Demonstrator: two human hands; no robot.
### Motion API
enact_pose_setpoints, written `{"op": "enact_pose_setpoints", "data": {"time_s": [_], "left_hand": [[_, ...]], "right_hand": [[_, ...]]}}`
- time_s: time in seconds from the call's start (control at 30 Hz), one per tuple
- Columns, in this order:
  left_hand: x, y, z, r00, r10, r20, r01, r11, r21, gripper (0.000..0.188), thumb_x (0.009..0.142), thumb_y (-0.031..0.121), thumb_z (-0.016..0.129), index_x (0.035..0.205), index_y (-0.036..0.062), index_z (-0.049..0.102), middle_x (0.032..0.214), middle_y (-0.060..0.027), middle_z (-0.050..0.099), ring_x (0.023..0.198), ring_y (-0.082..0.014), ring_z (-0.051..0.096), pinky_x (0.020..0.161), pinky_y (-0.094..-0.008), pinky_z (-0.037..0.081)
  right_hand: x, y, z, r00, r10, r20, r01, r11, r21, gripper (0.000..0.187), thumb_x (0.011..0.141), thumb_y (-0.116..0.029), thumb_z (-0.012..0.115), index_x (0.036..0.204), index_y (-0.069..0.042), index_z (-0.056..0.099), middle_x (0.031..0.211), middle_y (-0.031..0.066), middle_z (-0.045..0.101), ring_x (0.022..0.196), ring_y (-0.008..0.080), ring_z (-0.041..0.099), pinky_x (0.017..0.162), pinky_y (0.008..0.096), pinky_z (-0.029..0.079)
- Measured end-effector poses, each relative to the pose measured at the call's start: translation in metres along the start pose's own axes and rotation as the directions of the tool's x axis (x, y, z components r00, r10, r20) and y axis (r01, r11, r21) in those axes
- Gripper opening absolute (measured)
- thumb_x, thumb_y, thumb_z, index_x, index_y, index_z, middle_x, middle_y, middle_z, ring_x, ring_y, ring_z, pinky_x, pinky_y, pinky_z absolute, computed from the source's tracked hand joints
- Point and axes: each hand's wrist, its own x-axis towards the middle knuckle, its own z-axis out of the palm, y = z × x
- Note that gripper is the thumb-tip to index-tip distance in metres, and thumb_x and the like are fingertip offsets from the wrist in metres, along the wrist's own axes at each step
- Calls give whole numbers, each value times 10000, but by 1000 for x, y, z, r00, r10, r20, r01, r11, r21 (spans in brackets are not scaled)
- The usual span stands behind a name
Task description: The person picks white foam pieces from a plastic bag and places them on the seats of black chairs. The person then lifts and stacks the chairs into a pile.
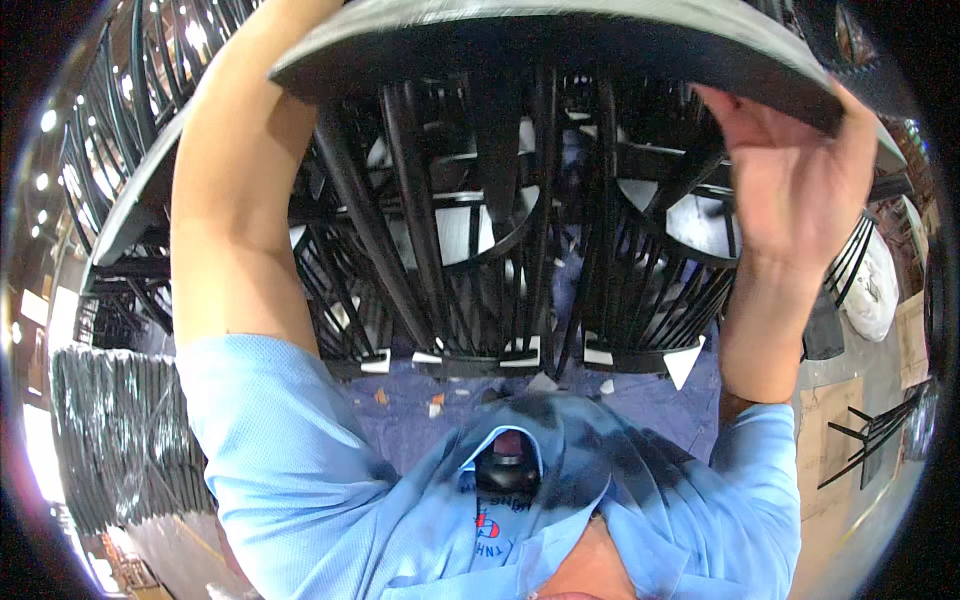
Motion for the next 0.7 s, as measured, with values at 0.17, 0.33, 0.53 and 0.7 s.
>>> {"op": "enact_pose_setpoints", "data": {"time_s": [0.17, 0.33, 0.53, 0.7], "left_hand": [[-4, 16, -4, 997, -4, -79, 8, 999, 49, 320, 848, 236, 772, 963, -46, 674, 722, -144, 678, 553, -246, 650, 483, -387, 527], [-2, 14, -5, 998, 30, -60, -26, 998, 64, 284, 853, 215, 760, 957, -37, 679, 747, -135, 682, 564, -237, 649, 493, -378, 530], [0, 14, -8, 993, 99, -65, -88, 985, 150, 270, 861, 202, 748, 981, -28, 675, 732, -123, 668, 555, -233, 640, 498, -380, 540], [-7, 20, 1, 989, 146, -8, -146, 989, 20, 288, 877, 206, 733, 1037, -21, 660, 698, -115, 644, 541, -231, 635, 497, -381, 546]], "right_hand": [[8, -6, -6, 905, 62, 421, -149, 973, 177, 490, 1023, -311, 472, 1394, 4, 528, 1391, 261, 572, 1314, 434, 517, 1156, 661, 330], [10, -8, -4, 901, 101, 421, -212, 951, 226, 482, 1011, -262, 494, 1382, 46, 511, 1405, 282, 549, 1342, 435, 485, 1192, 669, 264], [5, -16, -10, 919, 122, 375, -212, 954, 210, 485, 1022, -263, 481, 1390, 52, 499, 1427, 288, 524, 1360, 432, 463, 1192, 667, 257], [-2, -19, -8, 934, 82, 347, -155, 970, 188, 472, 1027, -305, 488, 1380, 5, 533, 1392, 247, 565, 1318, 411, 505, 1131, 634, 354]]}}
